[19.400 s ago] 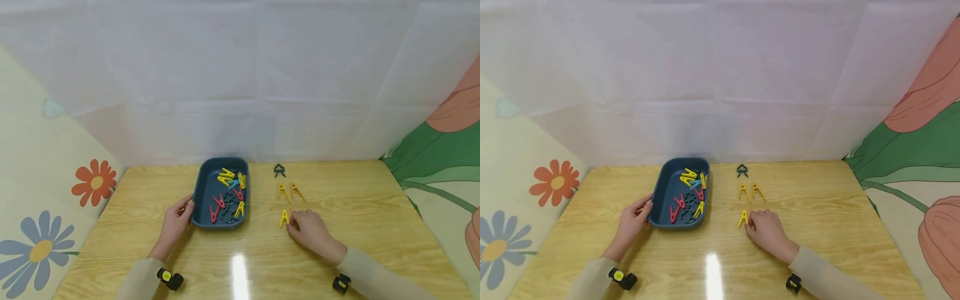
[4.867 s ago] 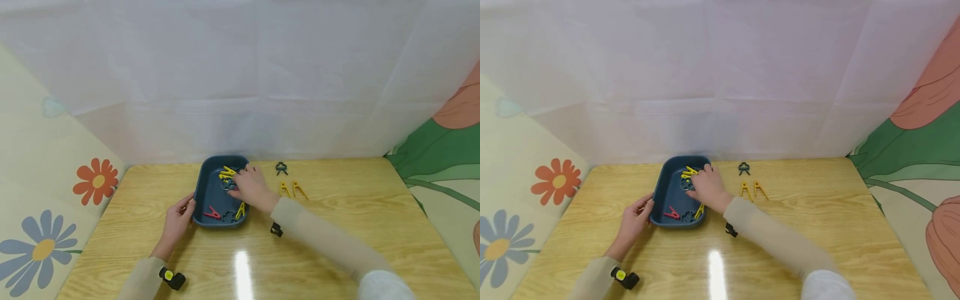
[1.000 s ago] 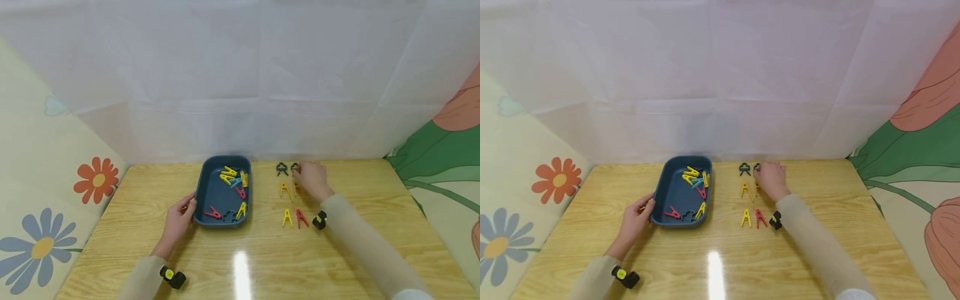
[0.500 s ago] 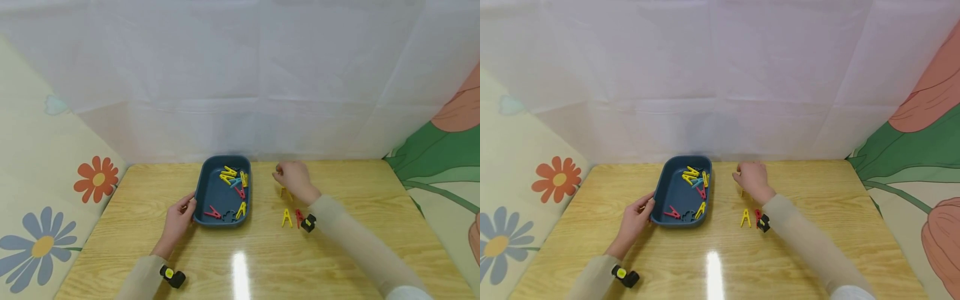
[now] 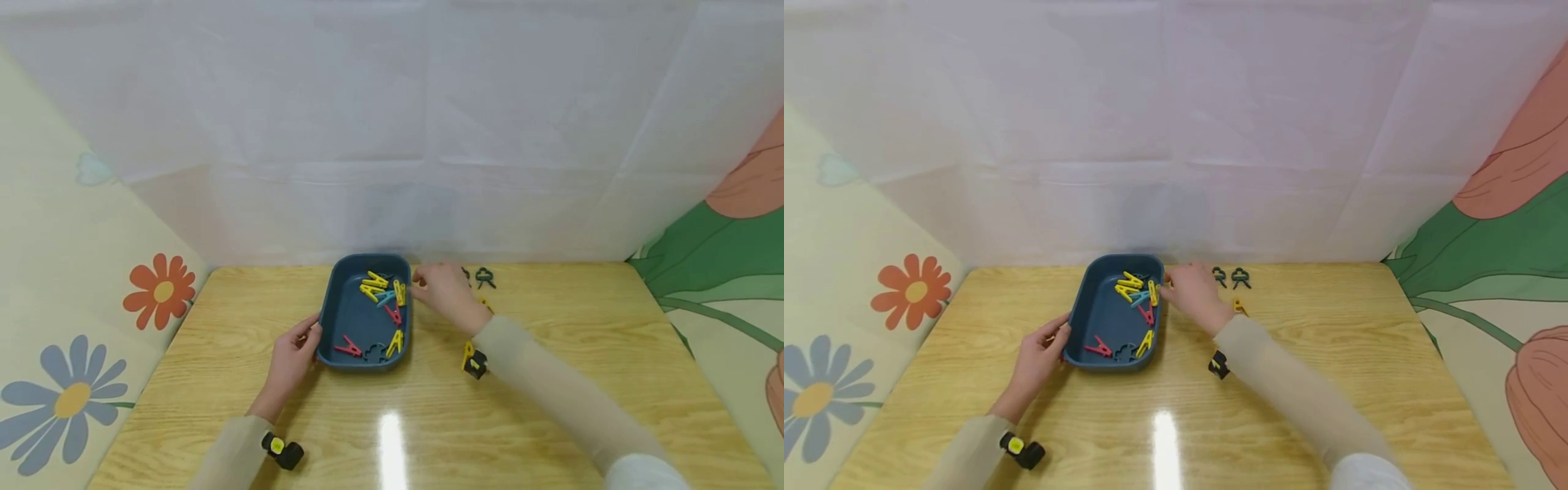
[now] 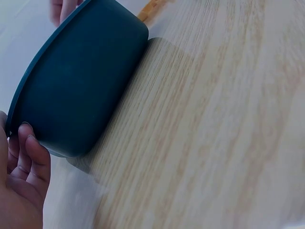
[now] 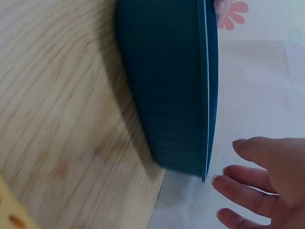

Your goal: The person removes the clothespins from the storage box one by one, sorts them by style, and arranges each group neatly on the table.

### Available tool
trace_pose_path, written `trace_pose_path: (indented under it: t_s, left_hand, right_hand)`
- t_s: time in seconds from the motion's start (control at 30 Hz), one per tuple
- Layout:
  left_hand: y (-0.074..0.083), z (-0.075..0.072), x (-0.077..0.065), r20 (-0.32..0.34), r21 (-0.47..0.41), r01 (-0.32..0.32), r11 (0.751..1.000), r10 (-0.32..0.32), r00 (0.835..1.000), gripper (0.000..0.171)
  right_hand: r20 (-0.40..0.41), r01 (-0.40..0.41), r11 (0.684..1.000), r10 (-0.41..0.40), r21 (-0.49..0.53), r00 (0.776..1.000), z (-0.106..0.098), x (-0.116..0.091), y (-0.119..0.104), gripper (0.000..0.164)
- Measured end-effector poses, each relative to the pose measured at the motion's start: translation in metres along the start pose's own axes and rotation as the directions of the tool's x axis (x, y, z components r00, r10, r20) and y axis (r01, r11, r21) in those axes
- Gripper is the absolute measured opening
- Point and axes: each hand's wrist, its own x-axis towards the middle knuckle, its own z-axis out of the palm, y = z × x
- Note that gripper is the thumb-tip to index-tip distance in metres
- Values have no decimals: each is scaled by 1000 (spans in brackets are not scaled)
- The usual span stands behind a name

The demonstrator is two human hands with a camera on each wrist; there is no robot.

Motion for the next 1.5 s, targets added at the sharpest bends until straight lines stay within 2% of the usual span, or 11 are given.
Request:
trace_pose_path:
  t_s: [0.13,0.33,0.57,0.67,0.77,0.93,1.17,1.33,1.5]
  left_hand:
    - [-10,0,3,-8,-2,-16,1000,16,1000,36]
    - [-9,0,4,-1,-2,-28,1000,28,1000,37]
    - [-8,0,6,-1,2,-31,1000,31,1000,36]
    - [-8,0,7,-9,-1,-32,999,32,999,35]
    - [-9,0,8,-10,2,-32,999,32,999,35]
    - [-10,-1,8,-11,5,-33,999,33,999,35]
    - [-11,0,5,-11,-7,-38,999,37,999,35]
    - [-11,-1,3,0,1,-24,1000,24,1000,36]
    - [-10,-1,3,-2,12,0,1000,0,1000,37]
  right_hand:
    - [29,41,999,-41,-12,999,6,7,-11,21]
    - [103,68,996,-61,-65,993,14,17,-22,27]
    - [185,182,981,-166,-69,969,17,20,-29,23]
    - [200,197,979,-182,-56,963,19,20,-32,22]
    - [204,189,980,-172,-65,964,20,22,-35,22]
    - [204,148,975,-113,-168,973,24,27,-39,20]
    - [250,114,932,-25,-345,968,39,36,-40,28]
    - [280,113,914,0,-389,960,47,41,-42,36]
    - [309,107,914,21,-392,951,49,46,-45,36]
